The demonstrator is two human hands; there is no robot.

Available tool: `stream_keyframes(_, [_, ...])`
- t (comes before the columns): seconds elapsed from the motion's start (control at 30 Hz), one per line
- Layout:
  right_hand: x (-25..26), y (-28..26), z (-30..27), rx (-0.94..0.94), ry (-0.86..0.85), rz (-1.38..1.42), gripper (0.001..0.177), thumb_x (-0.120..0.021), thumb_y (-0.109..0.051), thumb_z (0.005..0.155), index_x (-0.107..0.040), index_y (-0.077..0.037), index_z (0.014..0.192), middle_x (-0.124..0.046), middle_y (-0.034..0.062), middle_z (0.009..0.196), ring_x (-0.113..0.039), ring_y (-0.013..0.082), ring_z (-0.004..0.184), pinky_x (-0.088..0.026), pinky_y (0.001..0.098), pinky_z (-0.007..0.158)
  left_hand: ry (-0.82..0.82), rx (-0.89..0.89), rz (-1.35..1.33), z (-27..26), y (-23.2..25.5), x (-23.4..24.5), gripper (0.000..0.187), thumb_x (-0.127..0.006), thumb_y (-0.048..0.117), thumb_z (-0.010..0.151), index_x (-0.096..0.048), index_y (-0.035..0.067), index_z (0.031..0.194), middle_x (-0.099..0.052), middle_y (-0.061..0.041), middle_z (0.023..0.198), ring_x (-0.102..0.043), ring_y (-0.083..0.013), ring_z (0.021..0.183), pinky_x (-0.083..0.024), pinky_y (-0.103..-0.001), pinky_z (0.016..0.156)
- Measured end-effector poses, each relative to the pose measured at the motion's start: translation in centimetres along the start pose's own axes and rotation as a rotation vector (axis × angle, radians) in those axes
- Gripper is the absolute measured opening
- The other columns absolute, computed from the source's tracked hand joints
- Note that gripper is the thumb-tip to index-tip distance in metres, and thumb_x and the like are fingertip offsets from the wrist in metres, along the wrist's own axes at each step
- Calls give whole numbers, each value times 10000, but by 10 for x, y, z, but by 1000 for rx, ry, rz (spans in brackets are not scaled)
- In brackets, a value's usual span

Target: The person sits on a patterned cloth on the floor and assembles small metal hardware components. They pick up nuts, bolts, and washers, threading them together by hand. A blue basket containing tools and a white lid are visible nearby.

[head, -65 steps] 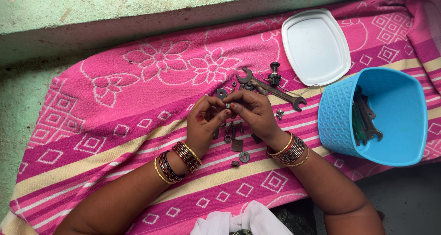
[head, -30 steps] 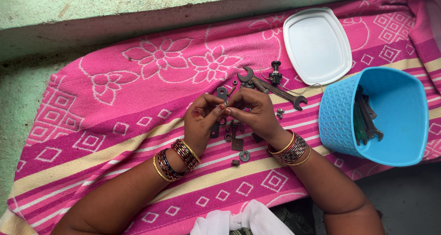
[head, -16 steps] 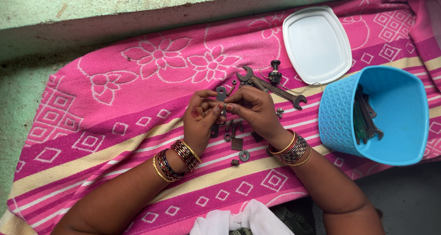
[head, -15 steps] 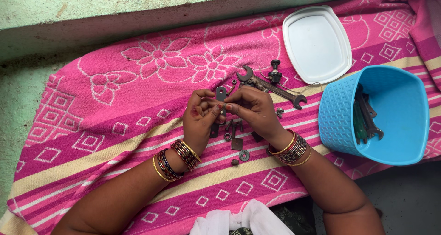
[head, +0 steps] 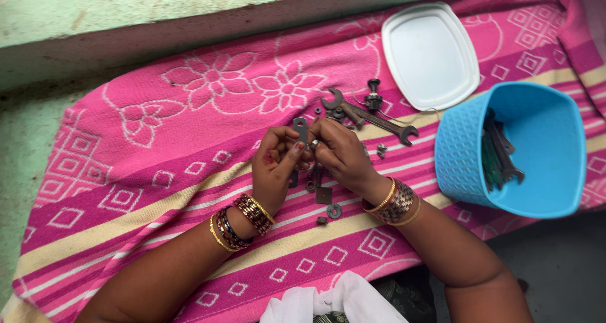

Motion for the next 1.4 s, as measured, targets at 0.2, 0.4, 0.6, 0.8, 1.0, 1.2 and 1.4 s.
stream_keyframes(0.2, [6, 11, -6, -62, 9, 329, 129, -443, -70, 957, -562, -22, 973, -555, 54, 852, -565, 141, 713, -489, 319, 655, -69, -46, 91, -3, 7, -11, 197, -631, 17, 1020, -566, 13, 1206, -669, -64, 1036, -673, -105, 945, -590, -255, 831])
stream_keyframes(0.4, [11, 13, -10, 28, 84, 107, 254, -534, -202, 1059, -573, -15, 892, -530, 64, 763, -539, 147, 671, -442, 302, 627, -100, -5, 161, -7, 6, -16, 184, -653, 28, 1006, -612, -9, 1181, -668, -59, 1012, -658, -104, 878, -550, -252, 772])
stream_keyframes(0.6, [15, 7, -14, 106, 172, -13, 238, -656, -180, 1034, -657, -23, 856, -598, 75, 730, -607, 182, 656, -460, 326, 611, -135, -26, 196, -8, 4, -15, 152, -611, 114, 1040, -647, -8, 1124, -687, -49, 1027, -688, -97, 916, -594, -258, 806])
stream_keyframes(0.8, [72, -62, -23, 340, 501, -345, 76, -766, -66, 951, -706, -28, 977, -700, 74, 856, -684, 205, 745, -527, 336, 654, -113, -29, 298, -7, 1, -13, 178, -643, 151, 1015, -671, -6, 1096, -697, -29, 956, -689, -102, 837, -577, -253, 757])
stream_keyframes(1.0, [165, -110, -69, 60, 770, -948, 131, -814, -116, 1001, -727, -28, 1045, -692, 115, 938, -671, 254, 782, -508, 388, 690, -105, 33, 202, -1, -7, -9, 178, -648, 164, 1014, -661, 10, 1102, -695, -33, 923, -683, -102, 817, -560, -250, 746])
stream_keyframes(1.2, [213, -79, -106, -551, 562, -1058, 295, -839, -375, 918, -765, -91, 892, -720, 99, 800, -685, 275, 697, -504, 403, 605, -111, 36, 191, 0, -9, -10, 173, -659, 158, 1011, -663, 12, 1102, -691, -35, 917, -667, -102, 806, -534, -246, 719])
stream_keyframes(1.4, [214, -56, -113, -695, 487, -1053, 320, -814, -400, 917, -764, -88, 861, -726, 106, 774, -690, 301, 702, -515, 423, 624, -112, 28, 163, 1, -9, -11, 172, -659, 151, 1000, -666, 7, 1095, -698, -39, 915, -675, -100, 791, -565, -254, 720])
Point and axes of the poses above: each hand's wrist, its own z-axis towards the middle knuckle, its own x-axis out of the back of the hand, y = z × x, the point moved 7 cm from there along z, towards the middle knuckle
